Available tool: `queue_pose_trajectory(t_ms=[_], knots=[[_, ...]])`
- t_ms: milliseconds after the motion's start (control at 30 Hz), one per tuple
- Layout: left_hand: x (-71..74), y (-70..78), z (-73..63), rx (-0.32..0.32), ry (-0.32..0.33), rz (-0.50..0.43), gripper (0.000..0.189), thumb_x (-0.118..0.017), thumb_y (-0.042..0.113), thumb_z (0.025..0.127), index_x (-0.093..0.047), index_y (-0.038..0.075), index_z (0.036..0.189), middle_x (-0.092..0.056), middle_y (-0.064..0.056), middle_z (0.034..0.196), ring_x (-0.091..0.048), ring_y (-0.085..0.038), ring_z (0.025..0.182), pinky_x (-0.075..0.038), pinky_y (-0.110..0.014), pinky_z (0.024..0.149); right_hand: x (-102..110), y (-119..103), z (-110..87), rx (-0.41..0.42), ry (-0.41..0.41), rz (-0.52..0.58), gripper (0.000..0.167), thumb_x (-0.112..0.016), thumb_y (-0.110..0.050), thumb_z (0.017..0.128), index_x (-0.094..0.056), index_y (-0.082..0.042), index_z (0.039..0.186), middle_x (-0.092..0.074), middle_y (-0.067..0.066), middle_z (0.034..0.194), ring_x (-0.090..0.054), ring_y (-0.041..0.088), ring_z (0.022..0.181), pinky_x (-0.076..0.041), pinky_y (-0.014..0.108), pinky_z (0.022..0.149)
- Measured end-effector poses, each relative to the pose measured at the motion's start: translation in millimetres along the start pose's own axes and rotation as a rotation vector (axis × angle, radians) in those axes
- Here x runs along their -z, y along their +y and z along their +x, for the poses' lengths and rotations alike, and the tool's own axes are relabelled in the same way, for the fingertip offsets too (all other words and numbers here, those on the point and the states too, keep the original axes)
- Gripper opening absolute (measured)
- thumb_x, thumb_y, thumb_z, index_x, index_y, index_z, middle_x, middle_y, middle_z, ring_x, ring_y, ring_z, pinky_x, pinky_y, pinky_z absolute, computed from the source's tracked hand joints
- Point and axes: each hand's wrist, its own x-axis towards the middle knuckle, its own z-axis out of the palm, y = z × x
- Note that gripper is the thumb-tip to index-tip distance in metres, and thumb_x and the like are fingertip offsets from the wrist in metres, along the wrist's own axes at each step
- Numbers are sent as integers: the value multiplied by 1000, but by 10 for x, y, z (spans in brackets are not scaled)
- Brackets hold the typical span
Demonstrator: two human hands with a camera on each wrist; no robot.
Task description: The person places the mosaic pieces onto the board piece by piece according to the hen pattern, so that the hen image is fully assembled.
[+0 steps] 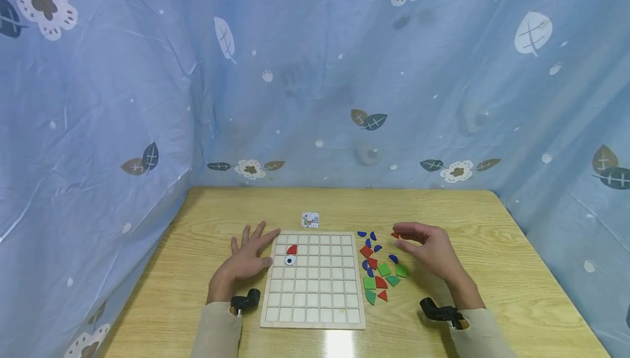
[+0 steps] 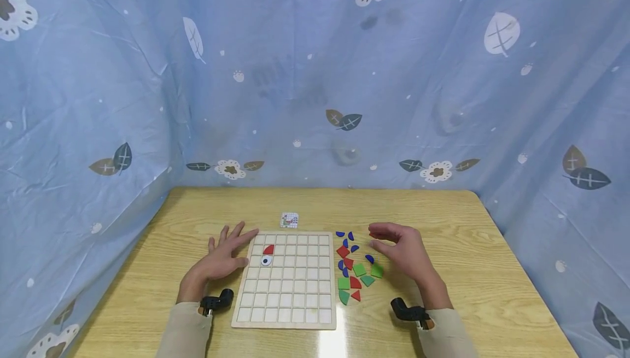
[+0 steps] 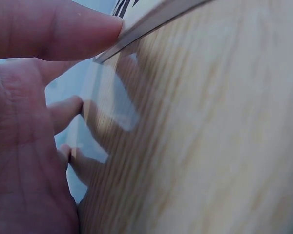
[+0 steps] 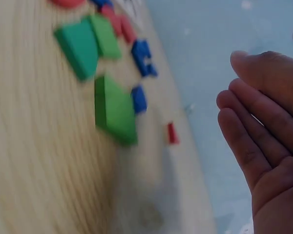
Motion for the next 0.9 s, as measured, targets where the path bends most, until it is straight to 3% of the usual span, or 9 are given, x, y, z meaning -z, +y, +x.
queue_pose_trajectory(t_ms=[167, 467, 900], knots=[[-9, -9, -16, 14, 1, 2, 77, -67, 11, 96, -44, 20, 169, -6, -22, 184, 17, -55, 166, 21, -81, 121, 9, 193, 117, -48, -20, 3, 37, -82, -12, 98, -76, -2, 134, -82, 15, 123, -80, 35, 114, -58, 14, 92], [-9, 0, -22, 0, 5, -1, 78, -67, 9, 95, -44, 20, 169, -7, -23, 184, 16, -56, 166, 21, -82, 120, -33, 428, 304, -55, -60, -28, 40, -82, -4, 96, -75, -2, 136, -80, 14, 129, -80, 32, 114, -58, 16, 91], [-3, 16, -41, -1, -3, -19, 77, -67, 8, 98, -43, 18, 170, -5, -23, 184, 18, -55, 166, 22, -81, 120, -88, 472, 326, -74, -41, -86, 33, -79, 4, 95, -80, -5, 127, -82, 11, 122, -80, 32, 113, -64, 47, 97]])
